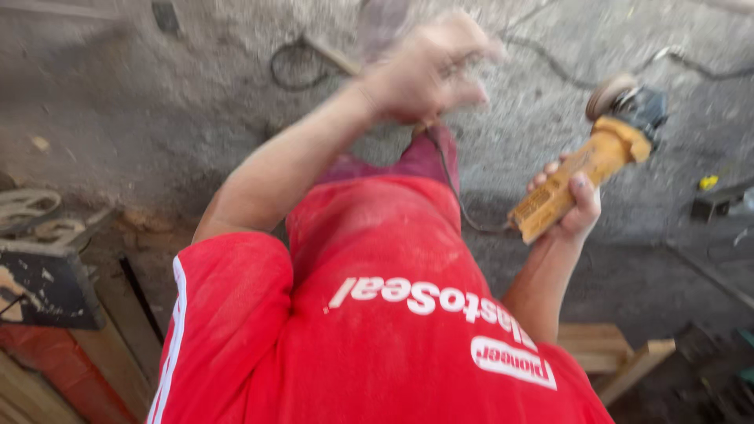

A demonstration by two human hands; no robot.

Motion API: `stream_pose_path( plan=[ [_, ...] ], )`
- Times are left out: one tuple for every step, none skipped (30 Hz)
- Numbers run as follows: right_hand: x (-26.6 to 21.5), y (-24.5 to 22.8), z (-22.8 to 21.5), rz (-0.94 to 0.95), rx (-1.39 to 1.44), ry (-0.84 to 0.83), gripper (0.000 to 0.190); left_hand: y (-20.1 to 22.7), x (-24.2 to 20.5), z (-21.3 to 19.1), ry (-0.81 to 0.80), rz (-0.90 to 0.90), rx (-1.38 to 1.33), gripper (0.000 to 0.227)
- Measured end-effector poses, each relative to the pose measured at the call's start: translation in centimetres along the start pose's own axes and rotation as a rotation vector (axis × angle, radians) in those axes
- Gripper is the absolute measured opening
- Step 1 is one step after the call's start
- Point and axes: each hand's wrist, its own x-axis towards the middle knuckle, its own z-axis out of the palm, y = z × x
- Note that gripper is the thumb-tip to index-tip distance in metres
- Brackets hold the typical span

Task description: The person uses a handheld electric sander to smooth the surface of a long wooden plank resting on a workbench. The person moves the sander back and forth along the plank's length, repositioning the plank as needed to cover different areas.

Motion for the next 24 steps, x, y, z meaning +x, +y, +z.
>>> stream_pose_path(
  plan=[
    [-1.4, 2.4, 1.8, -0.001, 0.036, 0.013, 0.057, 1.7, -2.5, 1.3, -0.118, 0.156, -0.056, 0.049],
    [-2.9, 4.7, 3.7, -0.002, 0.071, 0.027, 0.056, 3.9, -6.1, 2.6, -0.258, 0.135, -0.114, 0.056],
    [-3.4, 6.9, 5.7, -0.014, 0.108, 0.010, 0.055, 5.3, -9.0, 3.0, -0.231, 0.236, -0.124, 0.054],
    [-4.7, 8.8, 7.8, -0.007, 0.097, -0.011, 0.055, 6.6, -12.0, 3.2, -0.204, 0.338, -0.131, 0.053],
    [-4.8, 10.4, 10.2, 0.004, 0.086, -0.054, 0.055, 7.3, -14.4, 2.5, -0.242, 0.342, -0.066, 0.049],
    [-4.9, 11.7, 12.8, 0.016, 0.075, -0.097, 0.056, 7.9, -16.6, 1.7, -0.280, 0.344, -0.001, 0.045],
    [-4.8, 12.9, 15.3, 0.039, 0.055, -0.139, 0.055, 8.5, -18.7, 0.8, -0.316, 0.328, 0.071, 0.041],
    [-4.7, 13.9, 17.9, 0.061, 0.034, -0.181, 0.055, 9.2, -20.3, -0.2, -0.245, 0.321, 0.139, 0.033],
    [-5.0, 14.5, 20.4, 0.060, 0.016, -0.210, 0.054, 9.8, -21.6, -1.3, -0.189, 0.335, 0.197, 0.026],
    [-5.4, 15.3, 22.8, 0.075, -0.006, -0.240, 0.055, 10.3, -22.7, -2.5, -0.132, 0.350, 0.255, 0.021],
    [-5.5, 16.0, 25.1, 0.083, -0.025, -0.270, 0.055, 10.6, -23.5, -3.8, -0.093, 0.367, 0.299, 0.018],
    [-5.4, 16.5, 27.2, 0.090, -0.044, -0.301, 0.056, 10.8, -24.2, -5.3, -0.054, 0.384, 0.343, 0.016],
    [-5.2, 17.2, 29.4, 0.093, -0.057, -0.335, 0.057, 10.9, -25.0, -6.8, -0.015, 0.397, 0.382, 0.013],
    [-4.9, 17.8, 31.4, 0.095, -0.071, -0.370, 0.058, 10.7, -25.5, -8.5, -0.032, 0.370, 0.377, 0.013],
    [-5.2, 18.4, 32.8, 0.102, -0.083, -0.387, 0.059, 10.8, -26.4, -9.6, -0.056, 0.338, 0.357, 0.013],
    [-5.1, 19.1, 34.0, 0.113, -0.062, -0.416, 0.059, 10.6, -27.0, -10.7, -0.080, 0.306, 0.337, 0.013],
    [-4.7, 19.6, 35.0, 0.129, -0.041, -0.442, 0.060, 10.1, -27.4, -11.8, -0.078, 0.305, 0.339, 0.013],
    [-4.1, 20.0, 36.0, 0.145, -0.019, -0.468, 0.062, 9.5, -27.7, -12.9, -0.075, 0.305, 0.341, 0.012],
    [-3.9, 20.6, 36.8, 0.138, -0.023, -0.469, 0.062, 9.1, -28.1, -13.8, -0.075, 0.301, 0.337, 0.012],
    [-3.6, 21.1, 37.6, 0.131, -0.027, -0.469, 0.063, 8.8, -28.4, -14.7, -0.078, 0.297, 0.352, 0.011],
    [-2.9, 21.7, 38.6, 0.120, -0.027, -0.479, 0.064, 8.3, -28.5, -15.7, -0.083, 0.296, 0.377, 0.010],
    [-2.3, 22.2, 39.5, 0.140, -0.026, -0.466, 0.063, 7.8, -28.6, -16.7, -0.088, 0.295, 0.402, 0.009],
    [-1.6, 22.9, 40.6, 0.153, -0.022, -0.460, 0.063, 7.3, -28.5, -17.9, -0.100, 0.272, 0.396, 0.008],
    [-0.6, 23.5, 41.7, 0.166, -0.018, -0.455, 0.063, 6.8, -28.5, -19.0, -0.113, 0.249, 0.391, 0.008]
  ],
)
